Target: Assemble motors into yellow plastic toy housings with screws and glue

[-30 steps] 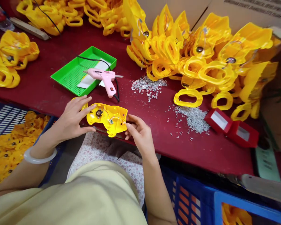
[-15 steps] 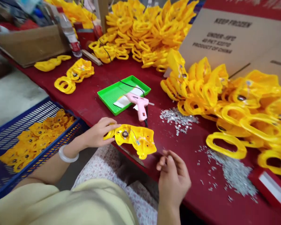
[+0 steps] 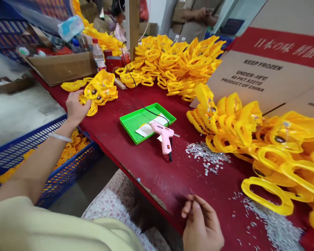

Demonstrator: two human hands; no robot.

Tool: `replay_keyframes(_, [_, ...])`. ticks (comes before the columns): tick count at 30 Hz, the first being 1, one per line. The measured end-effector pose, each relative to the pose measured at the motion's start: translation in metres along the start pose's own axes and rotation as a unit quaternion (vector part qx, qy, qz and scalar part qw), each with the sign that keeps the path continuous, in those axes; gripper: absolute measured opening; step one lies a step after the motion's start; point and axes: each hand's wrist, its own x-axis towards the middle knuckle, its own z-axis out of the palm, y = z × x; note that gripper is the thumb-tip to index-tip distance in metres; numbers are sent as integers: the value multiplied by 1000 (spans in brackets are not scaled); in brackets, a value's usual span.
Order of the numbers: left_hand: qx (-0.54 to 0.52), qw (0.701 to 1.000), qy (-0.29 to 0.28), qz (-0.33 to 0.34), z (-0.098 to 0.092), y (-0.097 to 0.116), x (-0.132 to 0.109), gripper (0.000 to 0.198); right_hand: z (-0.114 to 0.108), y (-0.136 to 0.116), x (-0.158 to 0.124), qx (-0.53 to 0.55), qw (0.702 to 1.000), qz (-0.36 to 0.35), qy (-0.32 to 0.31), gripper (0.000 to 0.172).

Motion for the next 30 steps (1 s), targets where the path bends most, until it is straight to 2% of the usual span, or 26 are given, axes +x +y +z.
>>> replay_keyframes(3, [54,995,-37,-76,21,-11,31,50,0,2,0,-3,1000,-2,2,31])
replay_keyframes(5, [71,990,-80,-95,32,-14,37,53,0,3,0,-6,1000,-4,2,33])
replay_keyframes(8, [62,987,-119,-89,42,-16,34,60,0,4,-1,-22,1000,-6,-4,34])
replay_keyframes(12, [31,989,-128,-61,38,-27,31,72,0,5,-1,-44,999,-14,-13,33])
replay_keyframes(16, [26,984,-146,-98,22,-50,29,68,0,4,0,-42,999,-4,-6,35])
replay_keyframes(19, [40,970,-201,-133,12,-69,27,60,0,4,0,-44,999,5,-5,37])
replay_keyframes(22, [45,953,-260,-148,11,-79,31,50,2,3,0,-56,998,5,-6,39])
replay_keyframes(25, [66,936,-308,-156,19,-78,44,34,1,3,1,-79,997,6,-14,42])
replay_keyframes(27, [86,929,-325,-157,26,-72,56,29,-1,5,2,-98,995,10,-24,44])
replay_keyframes(30, [83,941,-306,-121,29,-59,67,32,-3,8,4,-116,993,5,-38,46])
